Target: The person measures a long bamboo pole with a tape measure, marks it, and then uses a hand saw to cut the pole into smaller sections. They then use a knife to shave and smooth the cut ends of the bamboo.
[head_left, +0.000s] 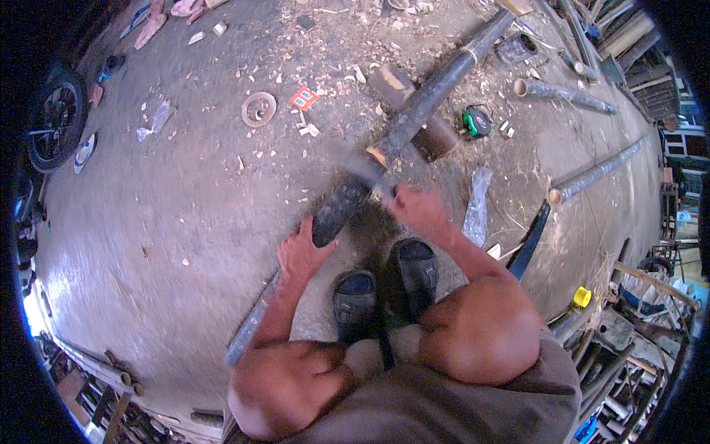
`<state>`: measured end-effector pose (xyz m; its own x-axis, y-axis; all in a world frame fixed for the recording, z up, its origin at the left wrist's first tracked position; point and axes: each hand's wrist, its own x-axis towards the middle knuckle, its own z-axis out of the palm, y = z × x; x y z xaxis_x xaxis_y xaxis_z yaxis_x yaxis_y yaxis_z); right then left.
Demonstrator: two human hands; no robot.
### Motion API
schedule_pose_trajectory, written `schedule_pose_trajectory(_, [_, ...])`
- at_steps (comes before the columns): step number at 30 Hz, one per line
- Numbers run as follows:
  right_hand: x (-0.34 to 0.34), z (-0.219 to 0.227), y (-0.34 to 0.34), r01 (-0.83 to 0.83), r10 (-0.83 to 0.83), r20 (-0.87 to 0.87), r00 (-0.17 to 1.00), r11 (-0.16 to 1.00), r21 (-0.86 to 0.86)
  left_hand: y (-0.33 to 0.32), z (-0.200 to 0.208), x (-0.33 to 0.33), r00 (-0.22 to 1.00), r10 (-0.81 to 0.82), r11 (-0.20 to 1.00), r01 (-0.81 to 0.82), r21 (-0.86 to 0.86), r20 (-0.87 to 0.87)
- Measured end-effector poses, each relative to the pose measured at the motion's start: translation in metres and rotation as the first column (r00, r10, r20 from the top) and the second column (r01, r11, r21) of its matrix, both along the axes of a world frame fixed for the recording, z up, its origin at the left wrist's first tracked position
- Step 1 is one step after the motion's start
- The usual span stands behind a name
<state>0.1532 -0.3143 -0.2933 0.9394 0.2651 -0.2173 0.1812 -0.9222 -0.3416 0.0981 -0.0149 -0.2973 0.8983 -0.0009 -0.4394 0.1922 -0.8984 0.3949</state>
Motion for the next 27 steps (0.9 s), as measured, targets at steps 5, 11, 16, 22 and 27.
schedule_pose_trajectory(5, [0.018,-0.036,-0.003,0.249,-0.255,0.004,0.967,0.949,0.191,0.016,-0.013,-0.017,0.997,0.032,0.999,-0.033,0.018,0.067])
schedule_pose_trajectory(11, [0.001,-0.023,-0.024,0.062,-0.065,0.053,0.996,0.996,0.066,-0.01,-0.004,-0.006,1.0,-0.011,1.0,0.011,0.017,0.022])
schedule_pose_trajectory(16, [-0.007,0.017,0.014,-0.039,0.022,-0.24,0.971,0.997,-0.067,-0.004,-0.001,-0.007,1.0,-0.003,1.0,0.003,0.002,0.009])
schedule_pose_trajectory(22, [0.021,-0.019,-0.036,0.265,-0.302,0.24,0.923,0.948,0.173,-0.016,0.0,-0.012,0.999,0.037,0.999,-0.039,0.035,0.034])
schedule_pose_trajectory(27, [0.001,-0.015,-0.019,0.015,-0.019,0.074,0.997,0.998,0.057,-0.003,-0.007,-0.008,0.999,-0.012,1.0,0.012,0.013,0.034])
